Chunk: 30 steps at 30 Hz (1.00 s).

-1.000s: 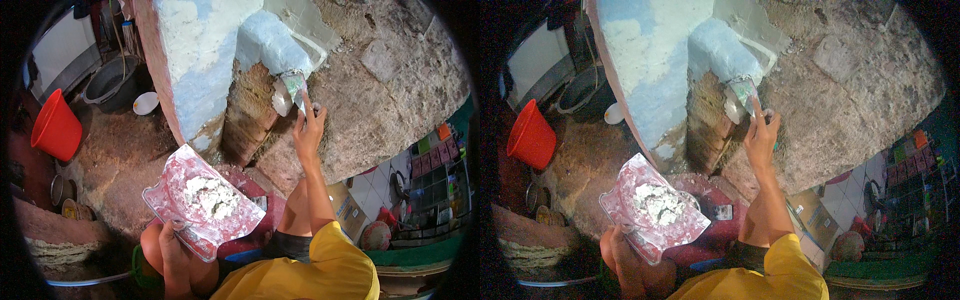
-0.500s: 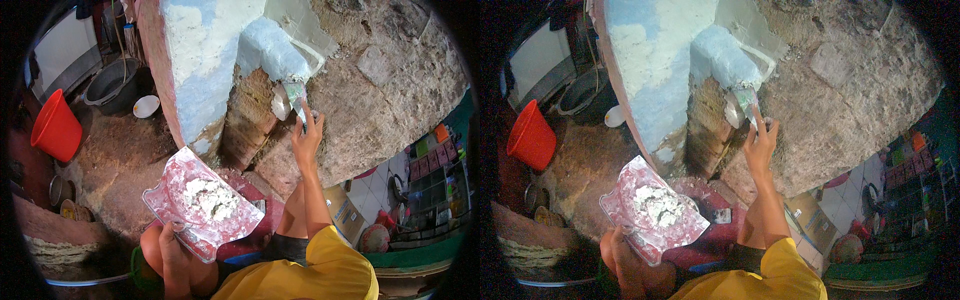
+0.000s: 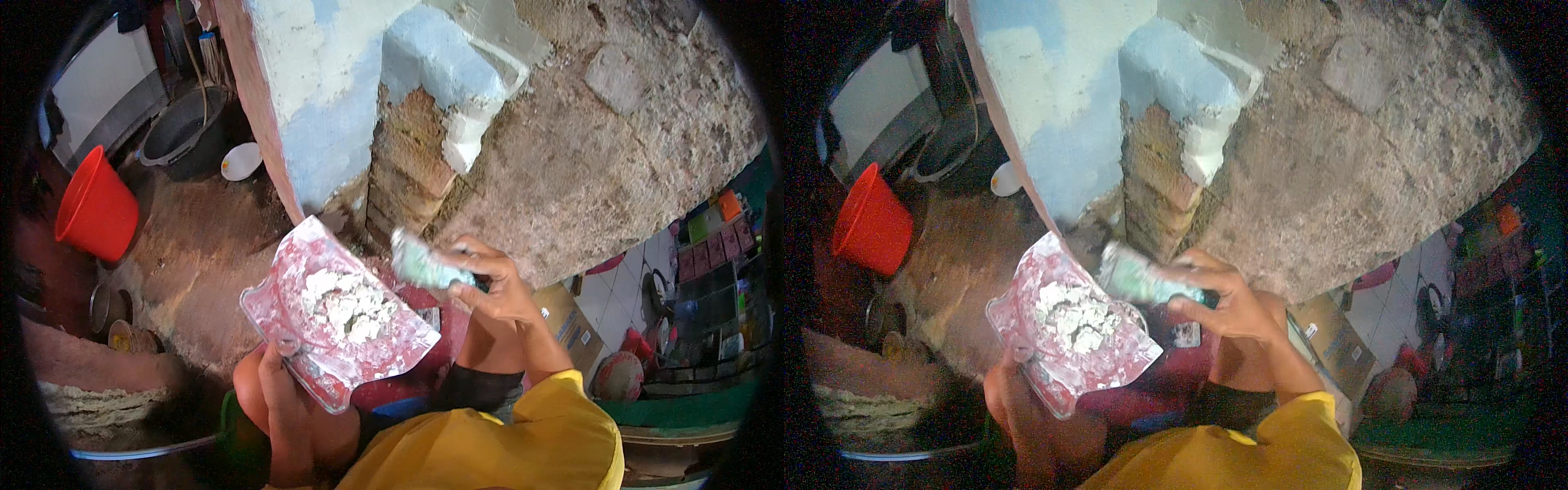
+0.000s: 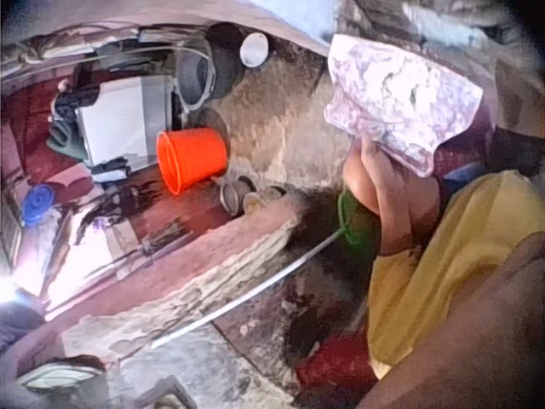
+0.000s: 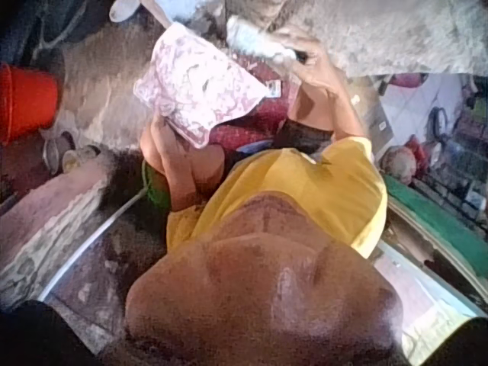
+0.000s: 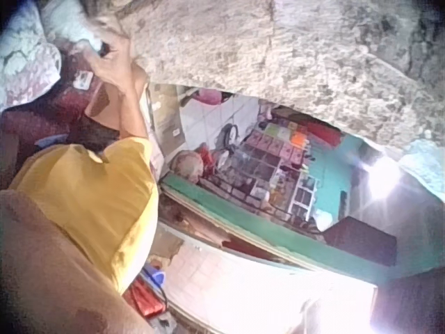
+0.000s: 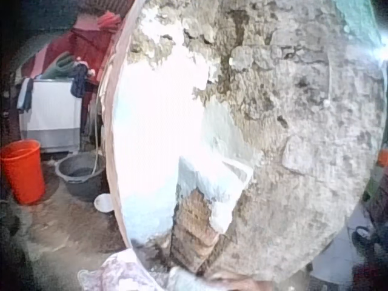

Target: The person uses a putty knife to apply white patching compound from a tray onto a damaged wall surface.

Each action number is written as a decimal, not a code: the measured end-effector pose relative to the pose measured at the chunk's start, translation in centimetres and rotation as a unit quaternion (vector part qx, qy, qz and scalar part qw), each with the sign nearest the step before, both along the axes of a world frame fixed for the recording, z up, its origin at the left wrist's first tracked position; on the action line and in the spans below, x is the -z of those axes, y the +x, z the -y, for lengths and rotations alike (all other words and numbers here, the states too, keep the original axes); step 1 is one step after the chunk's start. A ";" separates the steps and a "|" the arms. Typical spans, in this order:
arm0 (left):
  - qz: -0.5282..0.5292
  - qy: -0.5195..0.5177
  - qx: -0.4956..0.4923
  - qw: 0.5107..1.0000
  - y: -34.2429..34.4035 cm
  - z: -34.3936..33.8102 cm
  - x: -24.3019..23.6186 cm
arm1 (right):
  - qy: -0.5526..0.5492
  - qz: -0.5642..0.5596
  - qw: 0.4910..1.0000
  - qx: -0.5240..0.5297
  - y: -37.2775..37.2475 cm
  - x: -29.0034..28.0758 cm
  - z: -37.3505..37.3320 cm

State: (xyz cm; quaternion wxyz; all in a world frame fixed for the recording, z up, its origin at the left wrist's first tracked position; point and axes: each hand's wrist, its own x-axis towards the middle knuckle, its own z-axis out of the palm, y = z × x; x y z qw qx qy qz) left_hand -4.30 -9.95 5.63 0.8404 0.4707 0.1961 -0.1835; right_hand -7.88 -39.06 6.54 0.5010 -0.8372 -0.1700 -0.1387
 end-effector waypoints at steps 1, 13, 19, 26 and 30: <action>0.005 -0.009 -0.001 1.000 0.2 -0.1 0.3 | 0.005 -0.038 0.998 -0.051 -0.1 -0.8 -0.6; 0.037 -0.139 -0.018 0.989 -0.2 -0.2 1.3 | -0.045 -0.089 0.987 -0.124 -1.7 -1.1 2.7; 0.072 -0.109 0.005 0.991 -0.4 0.6 0.2 | 0.004 -0.096 0.991 -0.089 -3.4 -1.4 4.3; 0.057 -0.170 0.053 0.982 0.5 -0.7 3.8 | 0.046 -0.329 0.919 -0.214 -1.1 -1.4 2.1; 0.064 -0.107 -0.025 0.992 -0.1 -0.3 2.0 | 0.068 -0.308 0.945 -0.090 -1.1 0.0 4.2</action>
